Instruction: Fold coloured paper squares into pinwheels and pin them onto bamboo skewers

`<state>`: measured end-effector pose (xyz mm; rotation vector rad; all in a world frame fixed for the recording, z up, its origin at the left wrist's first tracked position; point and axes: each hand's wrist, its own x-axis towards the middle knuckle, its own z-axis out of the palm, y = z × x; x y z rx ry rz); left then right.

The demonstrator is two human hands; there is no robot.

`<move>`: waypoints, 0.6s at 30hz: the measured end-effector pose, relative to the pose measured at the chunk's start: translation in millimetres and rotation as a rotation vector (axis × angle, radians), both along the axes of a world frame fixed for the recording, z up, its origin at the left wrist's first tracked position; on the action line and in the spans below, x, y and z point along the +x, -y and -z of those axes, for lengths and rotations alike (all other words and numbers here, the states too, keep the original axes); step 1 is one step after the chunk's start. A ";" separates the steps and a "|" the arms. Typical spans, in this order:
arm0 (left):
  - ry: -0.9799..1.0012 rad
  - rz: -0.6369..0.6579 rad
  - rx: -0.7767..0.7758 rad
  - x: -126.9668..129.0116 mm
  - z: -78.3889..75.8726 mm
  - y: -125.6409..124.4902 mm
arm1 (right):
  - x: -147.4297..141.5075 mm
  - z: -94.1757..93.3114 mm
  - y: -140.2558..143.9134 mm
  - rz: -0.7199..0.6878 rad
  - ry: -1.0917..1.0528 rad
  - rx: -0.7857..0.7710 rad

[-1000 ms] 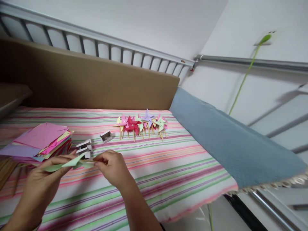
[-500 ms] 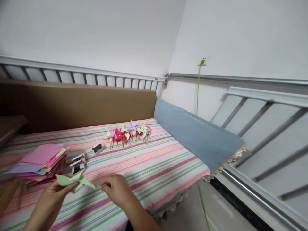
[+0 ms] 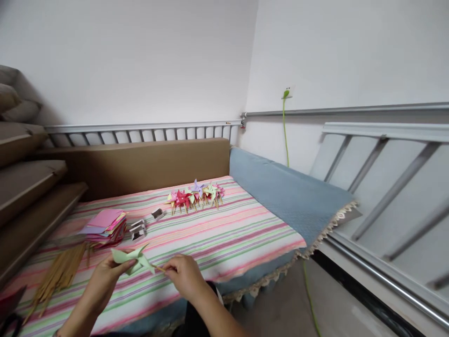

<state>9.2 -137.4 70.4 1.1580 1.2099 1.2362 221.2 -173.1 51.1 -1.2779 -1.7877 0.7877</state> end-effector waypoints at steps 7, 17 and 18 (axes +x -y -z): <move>0.021 0.007 0.027 4.7 -14.6 13.7 | 2.8 -11.7 14.0 -0.001 -0.008 0.018; 0.007 0.029 0.051 4.7 -5.4 4.1 | 6.1 30.1 -9.4 0.124 -0.218 -0.199; -0.029 0.014 0.085 -1.0 1.7 1.2 | 9.9 38.6 -17.2 0.155 -0.237 -0.232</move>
